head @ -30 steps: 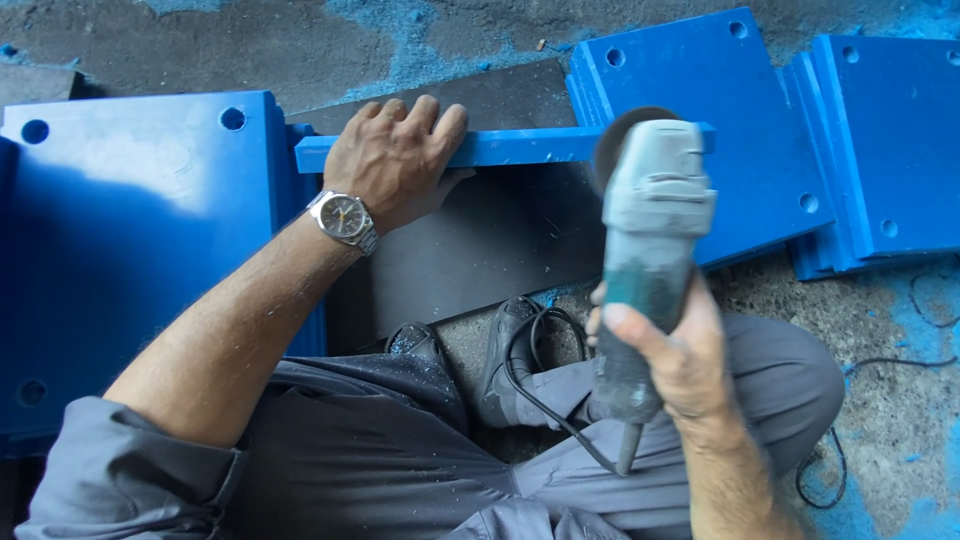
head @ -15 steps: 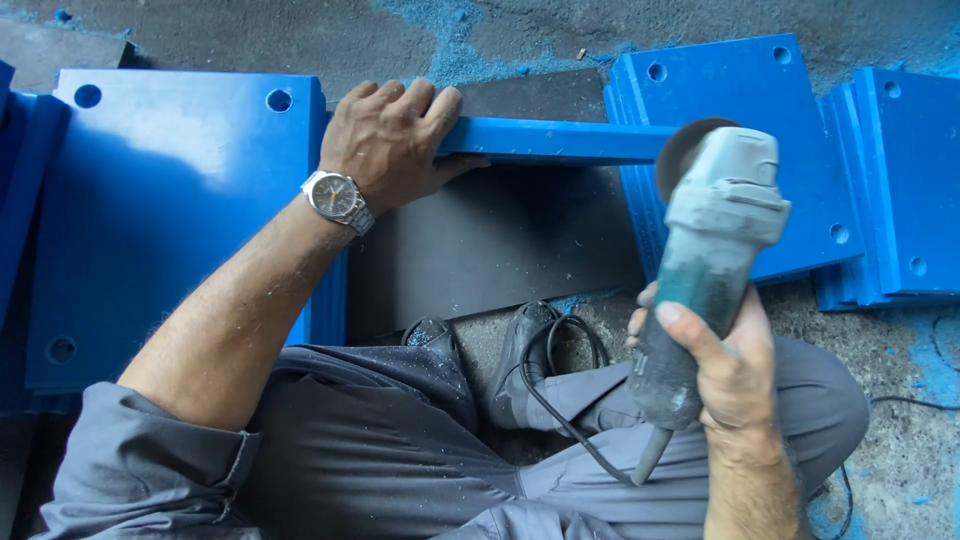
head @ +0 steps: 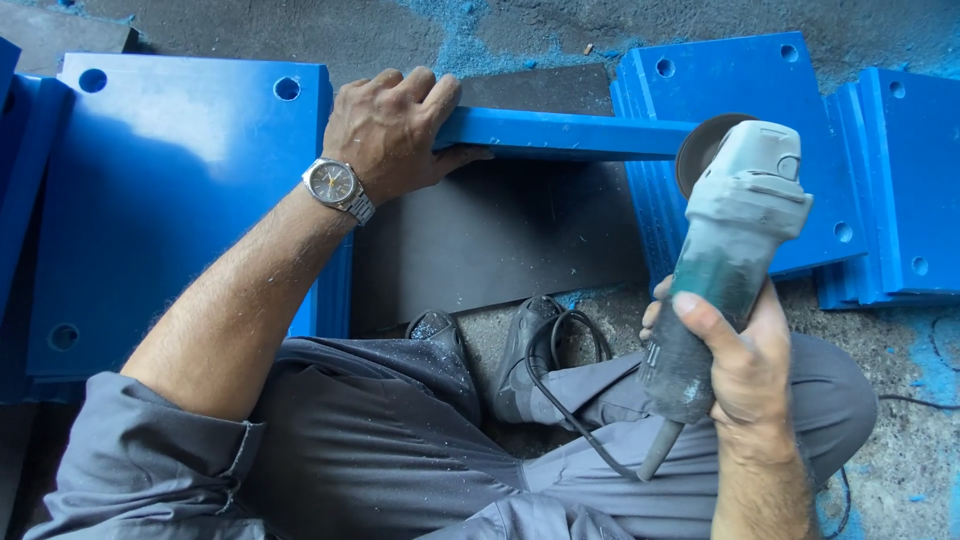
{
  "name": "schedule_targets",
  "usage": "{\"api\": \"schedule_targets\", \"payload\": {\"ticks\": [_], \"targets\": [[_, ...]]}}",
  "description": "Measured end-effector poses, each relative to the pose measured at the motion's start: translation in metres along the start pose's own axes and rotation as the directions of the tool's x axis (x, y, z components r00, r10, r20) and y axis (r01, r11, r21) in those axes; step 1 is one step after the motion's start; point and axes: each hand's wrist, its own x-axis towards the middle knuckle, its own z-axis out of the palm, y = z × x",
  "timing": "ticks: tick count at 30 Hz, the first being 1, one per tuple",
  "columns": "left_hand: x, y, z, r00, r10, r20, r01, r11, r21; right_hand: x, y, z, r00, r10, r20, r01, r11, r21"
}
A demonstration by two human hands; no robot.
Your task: Using an angle grinder to smooth the edges and surfaces of blue plastic panels.
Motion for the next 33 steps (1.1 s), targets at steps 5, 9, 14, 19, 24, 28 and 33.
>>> {"api": "schedule_targets", "payload": {"ticks": [5, 9, 14, 19, 24, 28, 33], "targets": [[-0.002, 0.0, -0.004, 0.999, 0.032, -0.002, -0.032, 0.999, -0.015, 0.0, 0.0, 0.023, 0.991, 0.021, 0.133, -0.013, 0.998, -0.059], [0.0, 0.002, -0.009, 0.998, 0.045, 0.044, -0.043, 0.998, -0.035, 0.001, -0.003, 0.031, 0.977, 0.09, 0.195, -0.071, 0.992, -0.101], [0.001, 0.002, -0.016, 0.998, 0.033, 0.06, -0.03, 0.998, -0.05, 0.001, 0.009, -0.023, 0.997, 0.058, 0.051, -0.06, 0.997, 0.053], [-0.003, 0.004, -0.014, 0.997, 0.028, 0.074, -0.027, 0.999, -0.017, 0.004, -0.001, -0.052, 0.994, 0.04, -0.1, -0.027, 0.991, 0.128], [-0.003, 0.004, -0.017, 0.995, 0.041, 0.091, -0.037, 0.998, -0.049, 0.006, 0.002, -0.026, 0.997, 0.033, 0.063, -0.038, 0.995, 0.09], [-0.003, 0.003, -0.02, 0.995, 0.027, 0.101, -0.024, 0.999, -0.028, 0.006, -0.007, 0.008, 0.986, 0.067, 0.155, -0.071, 0.997, 0.023], [-0.011, -0.014, -0.018, 0.998, -0.035, 0.045, 0.04, 0.994, -0.106, 0.01, 0.004, -0.009, 0.997, 0.023, 0.068, -0.029, 0.995, 0.095]]}}
